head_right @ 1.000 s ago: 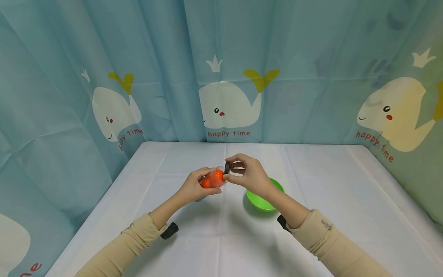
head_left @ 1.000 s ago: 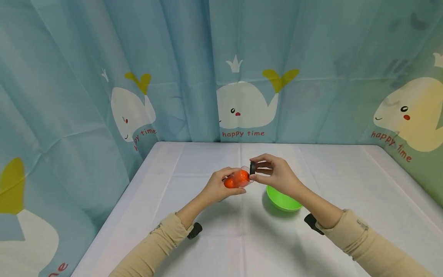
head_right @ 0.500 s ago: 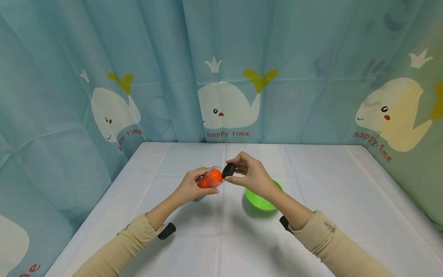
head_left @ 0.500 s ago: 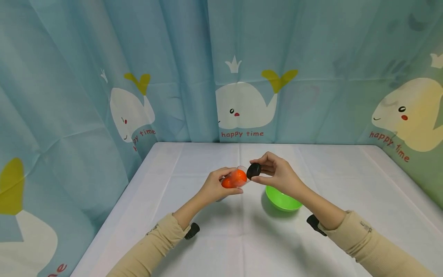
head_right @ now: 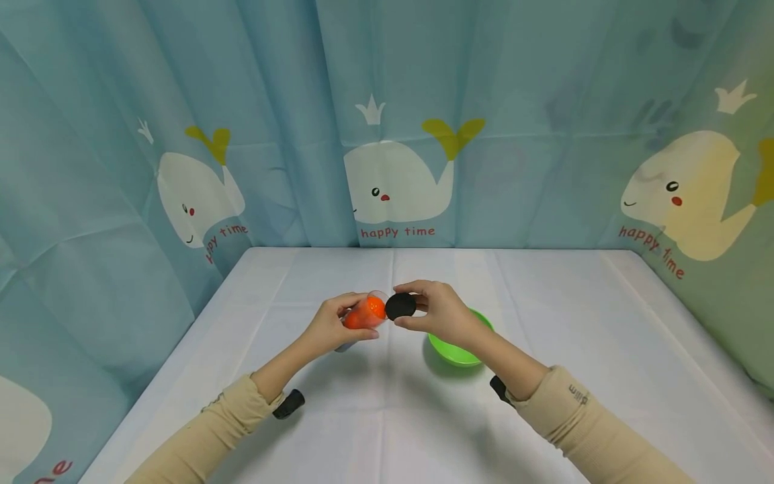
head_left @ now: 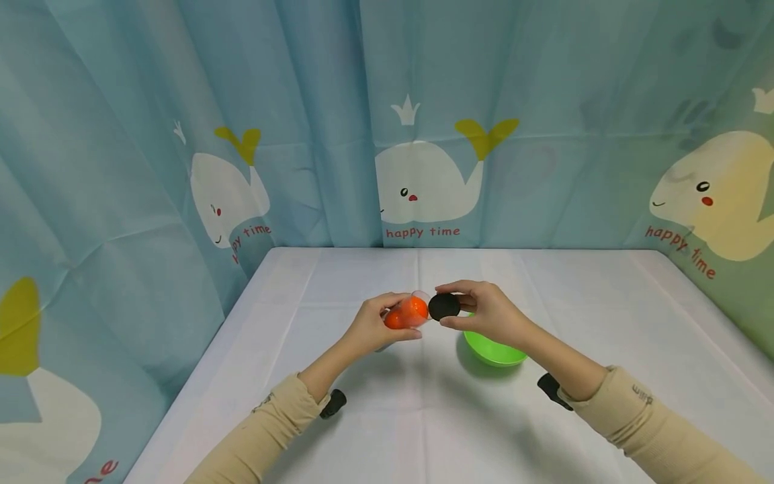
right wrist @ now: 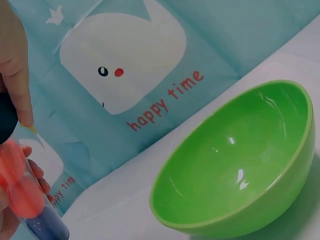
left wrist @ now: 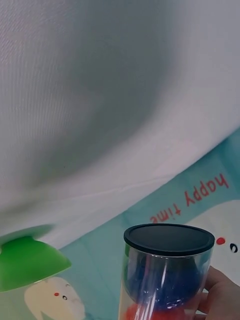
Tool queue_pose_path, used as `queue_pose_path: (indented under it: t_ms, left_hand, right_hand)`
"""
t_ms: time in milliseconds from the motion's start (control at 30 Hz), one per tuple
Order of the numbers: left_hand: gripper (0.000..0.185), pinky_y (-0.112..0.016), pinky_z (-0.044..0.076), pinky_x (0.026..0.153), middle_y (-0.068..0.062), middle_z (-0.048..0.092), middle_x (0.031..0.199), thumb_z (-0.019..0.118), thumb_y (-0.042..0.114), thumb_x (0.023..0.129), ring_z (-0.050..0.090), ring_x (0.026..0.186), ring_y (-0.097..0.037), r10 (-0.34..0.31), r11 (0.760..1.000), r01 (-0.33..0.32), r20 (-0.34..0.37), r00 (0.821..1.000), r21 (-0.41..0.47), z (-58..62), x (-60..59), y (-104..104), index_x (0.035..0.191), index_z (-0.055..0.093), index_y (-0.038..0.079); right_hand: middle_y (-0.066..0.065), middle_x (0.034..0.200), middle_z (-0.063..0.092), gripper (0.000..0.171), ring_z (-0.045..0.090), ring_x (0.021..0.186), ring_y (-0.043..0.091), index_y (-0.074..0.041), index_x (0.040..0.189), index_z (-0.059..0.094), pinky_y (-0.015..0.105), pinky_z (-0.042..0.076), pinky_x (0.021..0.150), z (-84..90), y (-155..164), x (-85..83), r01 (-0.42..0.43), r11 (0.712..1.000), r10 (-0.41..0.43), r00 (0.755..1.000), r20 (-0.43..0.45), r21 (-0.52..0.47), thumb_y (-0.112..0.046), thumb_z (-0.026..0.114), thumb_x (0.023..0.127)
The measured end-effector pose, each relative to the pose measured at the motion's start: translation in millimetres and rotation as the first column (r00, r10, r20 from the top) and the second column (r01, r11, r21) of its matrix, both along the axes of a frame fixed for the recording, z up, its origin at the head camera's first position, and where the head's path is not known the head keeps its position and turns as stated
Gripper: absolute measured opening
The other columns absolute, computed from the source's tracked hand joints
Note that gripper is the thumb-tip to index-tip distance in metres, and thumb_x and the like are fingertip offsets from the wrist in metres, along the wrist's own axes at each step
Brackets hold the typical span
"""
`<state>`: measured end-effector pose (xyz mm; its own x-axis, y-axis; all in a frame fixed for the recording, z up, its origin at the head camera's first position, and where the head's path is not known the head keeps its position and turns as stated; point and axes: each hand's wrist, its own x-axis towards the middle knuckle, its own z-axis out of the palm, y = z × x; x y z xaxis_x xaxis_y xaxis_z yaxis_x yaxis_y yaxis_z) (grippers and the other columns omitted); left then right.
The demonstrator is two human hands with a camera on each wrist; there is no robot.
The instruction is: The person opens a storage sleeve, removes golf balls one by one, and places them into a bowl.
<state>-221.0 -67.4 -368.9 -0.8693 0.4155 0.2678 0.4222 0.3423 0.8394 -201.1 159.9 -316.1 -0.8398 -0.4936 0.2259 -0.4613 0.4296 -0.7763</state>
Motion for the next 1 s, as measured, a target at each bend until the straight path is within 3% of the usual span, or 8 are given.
queue_pose_path:
  t_ms: [400,667,1000]
  left_hand:
    - [0.051,-0.03,0.047,0.084,-0.008,0.067,0.113,0.082,0.015,0.072,0.057,0.098,-0.02,0.012,1.0,-0.012,-0.005,1.0,-0.004,-1.5,-0.5,-2,0.119,0.065,0.009]
    - [0.055,-0.035,0.047,0.089,-0.007,0.067,0.116,0.083,0.017,0.071,0.058,0.102,-0.021,0.051,0.999,-0.051,0.027,0.998,0.0,-3.2,2.5,-7,0.122,0.063,0.01]
    - [0.053,-0.032,0.048,0.088,-0.007,0.069,0.11,0.084,0.016,0.069,0.06,0.098,-0.02,0.088,0.996,-0.088,0.029,0.996,0.002,-3.8,5.0,-12,0.119,0.065,0.01]
  right_hand:
    - [0.016,0.112,0.064,0.043,0.061,0.103,0.029,0.005,0.114,0.059,0.038,0.051,0.091,-2.6,1,2.2,0.036,0.999,-0.034,0.997,-0.068,0.023,-0.006,0.076,0.077]
    - [0.018,0.113,0.064,0.043,0.06,0.101,0.031,0.006,0.114,0.06,0.041,0.051,0.09,-11.6,3,5.5,0.075,0.997,-0.076,0.993,-0.091,-0.014,-0.003,0.077,0.075]
    - [0.016,0.114,0.064,0.044,0.064,0.104,0.03,0.003,0.117,0.06,0.037,0.048,0.094,-27.7,4,10.7,0.06,0.998,-0.06,0.998,-0.025,-0.014,-0.008,0.076,0.077]
